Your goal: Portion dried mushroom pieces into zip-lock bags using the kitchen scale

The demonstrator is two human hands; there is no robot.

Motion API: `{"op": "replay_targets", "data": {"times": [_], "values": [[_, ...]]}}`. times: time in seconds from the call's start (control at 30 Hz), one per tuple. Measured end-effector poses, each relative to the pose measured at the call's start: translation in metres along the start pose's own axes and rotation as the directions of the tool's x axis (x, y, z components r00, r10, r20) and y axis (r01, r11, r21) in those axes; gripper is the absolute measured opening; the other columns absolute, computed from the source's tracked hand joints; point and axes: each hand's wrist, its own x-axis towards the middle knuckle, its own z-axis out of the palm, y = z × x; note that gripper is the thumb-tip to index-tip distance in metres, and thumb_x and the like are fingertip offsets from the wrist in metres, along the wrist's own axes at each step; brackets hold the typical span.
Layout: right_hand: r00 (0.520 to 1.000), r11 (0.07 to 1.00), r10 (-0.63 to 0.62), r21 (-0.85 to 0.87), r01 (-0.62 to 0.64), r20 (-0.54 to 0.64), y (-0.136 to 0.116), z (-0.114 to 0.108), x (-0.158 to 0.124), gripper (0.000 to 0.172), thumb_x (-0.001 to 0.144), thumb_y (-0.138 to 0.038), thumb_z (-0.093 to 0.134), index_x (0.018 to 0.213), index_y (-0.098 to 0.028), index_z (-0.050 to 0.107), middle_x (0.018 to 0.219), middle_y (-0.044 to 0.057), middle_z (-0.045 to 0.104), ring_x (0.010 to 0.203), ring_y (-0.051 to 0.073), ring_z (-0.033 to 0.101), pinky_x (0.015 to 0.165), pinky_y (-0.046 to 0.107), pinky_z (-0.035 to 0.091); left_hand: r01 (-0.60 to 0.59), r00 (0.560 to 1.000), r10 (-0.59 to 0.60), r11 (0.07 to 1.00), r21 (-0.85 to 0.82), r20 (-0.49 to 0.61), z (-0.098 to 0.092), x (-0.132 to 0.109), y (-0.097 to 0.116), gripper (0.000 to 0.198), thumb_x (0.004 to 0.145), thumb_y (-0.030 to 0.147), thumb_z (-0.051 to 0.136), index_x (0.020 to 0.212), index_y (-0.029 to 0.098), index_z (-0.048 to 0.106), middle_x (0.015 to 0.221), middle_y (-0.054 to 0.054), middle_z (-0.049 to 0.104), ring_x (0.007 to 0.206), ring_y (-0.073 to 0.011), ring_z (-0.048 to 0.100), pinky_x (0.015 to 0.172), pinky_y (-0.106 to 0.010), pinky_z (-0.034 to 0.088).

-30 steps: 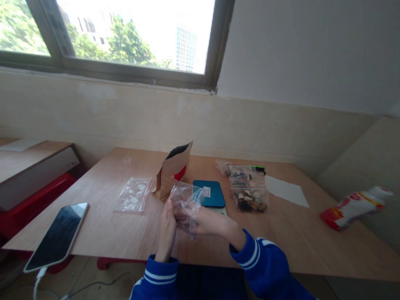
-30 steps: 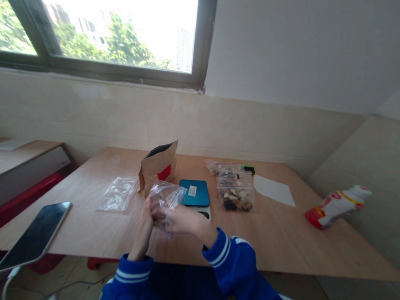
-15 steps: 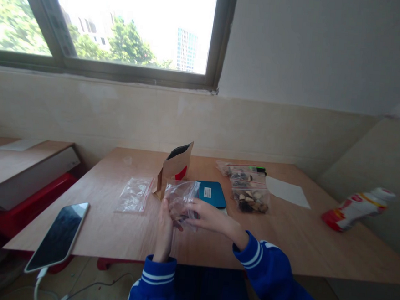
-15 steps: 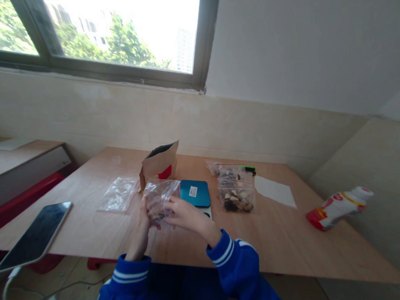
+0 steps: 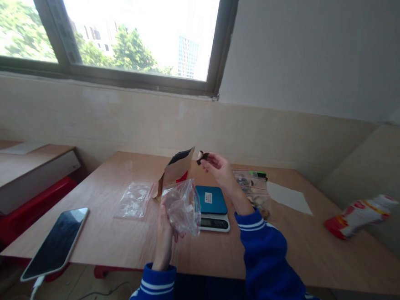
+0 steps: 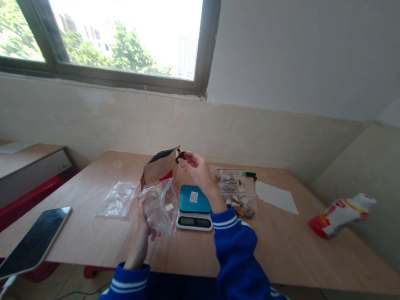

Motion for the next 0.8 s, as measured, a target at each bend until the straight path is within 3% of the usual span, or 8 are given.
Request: {"op": "replay_targets", "data": {"times": [0.13,0.23,0.33,0.47,0.57,0.67,0.73,0.8], "values": [[0.983,0.971,-0.185,-0.149,0.185,0.015,-0.011,0.018,0.039,0.033,0.08,-0.032,0.064,0.111,-0.02,0.059,0.096,0.004,0.069,0.084,0.014,0.064,0.074,0.026,0.049,0.02,0.999,-0.018,0.999,0.039,-0.044,-0.005,0.002,0.003,0.071,0.087,0.066,0.028,0.145,0.025,0.032,0.074,-0.006,0.072,0.023,-0.0074,0.041,0.022,-0.017,0.026],[0.953,0.9,-0.239,-0.326,0.289,0.184,-0.005,0.028,0.052,0.019,0.082,-0.025,0.06,0.1,-0.019,0.064,0.098,0.005,0.07,0.089,0.016,0.063,0.082,0.029,0.047,0.006,0.999,-0.004,0.998,0.056,-0.052,-0.012,0.002,0.006,0.07,0.087,0.066,0.029,0.145,0.028,0.031,0.088,-0.009,0.073,0.024,-0.0066,0.042,0.022,-0.017,0.026],[0.921,0.801,-0.246,-0.471,0.369,0.304,0.004,0.028,0.049,0.019,0.086,-0.018,0.055,0.1,-0.018,0.068,0.109,0.007,0.069,0.106,0.018,0.059,0.099,0.037,0.039,-0.055,0.998,0.055,0.998,0.04,-0.006,-0.019,0.002,0.007,0.068,0.087,0.067,0.03,0.145,0.033,0.03,0.105,-0.012,0.071,0.026,-0.005,0.043,0.023,-0.017,0.027],[0.933,0.777,-0.286,-0.517,0.36,0.22,0.006,0.018,0.028,0.032,0.088,-0.017,0.05,0.118,-0.02,0.06,0.127,0.009,0.057,0.124,0.02,0.047,0.108,0.042,0.031,-0.059,0.998,0.059,0.998,0.028,-0.003,-0.021,0.004,0.007,0.068,0.087,0.067,0.029,0.146,0.033,0.029,0.11,-0.013,0.069,0.028,-0.0055,0.045,0.023,-0.018,0.031],[0.97,0.851,-0.214,-0.465,0.242,0.114,0.006,0.012,-0.006,0.028,0.092,-0.027,0.046,0.116,-0.021,0.058,0.119,0.009,0.057,0.113,0.019,0.053,0.099,0.039,0.042,-0.082,0.997,0.082,0.997,0.014,0.013,-0.018,0.002,0.008,0.068,0.089,0.065,0.027,0.148,0.031,0.024,0.108,-0.014,0.069,0.033,-0.0085,0.051,0.025,-0.019,0.035],[0.996,0.935,0.059,-0.354,-0.034,0.061,0.011,0.011,-0.054,0.04,0.092,-0.041,0.046,0.127,-0.02,0.044,0.121,0.012,0.055,0.097,0.018,0.059,0.085,0.036,0.049,-0.176,0.984,0.176,0.984,-0.014,0.023,-0.014,-0.003,0.008,0.07,0.088,0.064,0.031,0.149,0.032,0.021,0.112,-0.014,0.067,0.047,-0.012,0.06,0.031,-0.019,0.04],[0.95,0.932,0.276,-0.284,-0.227,0.147,0.018,0.015,-0.088,0.063,0.086,-0.049,0.055,0.136,-0.021,0.029,0.126,0.014,0.05,0.091,0.018,0.059,0.079,0.036,0.051,-0.206,0.978,0.207,0.978,-0.024,0.022,-0.011,-0.007,0.007,0.072,0.087,0.065,0.034,0.149,0.03,0.02,0.112,-0.013,0.067,0.054,-0.0134,0.062,0.036,-0.02,0.044],[0.879,0.921,0.385,-0.173,-0.348,0.28,0.025,0.021,-0.115,0.081,0.079,-0.049,0.065,0.139,-0.023,0.019,0.118,0.012,0.055,0.086,0.016,0.06,0.076,0.035,0.051,-0.186,0.982,0.186,0.983,0.006,0.035,-0.009,-0.01,0.005,0.074,0.087,0.066,0.034,0.149,0.026,0.023,0.097,-0.01,0.07,0.048,-0.0121,0.058,0.035,-0.02,0.042]]}}
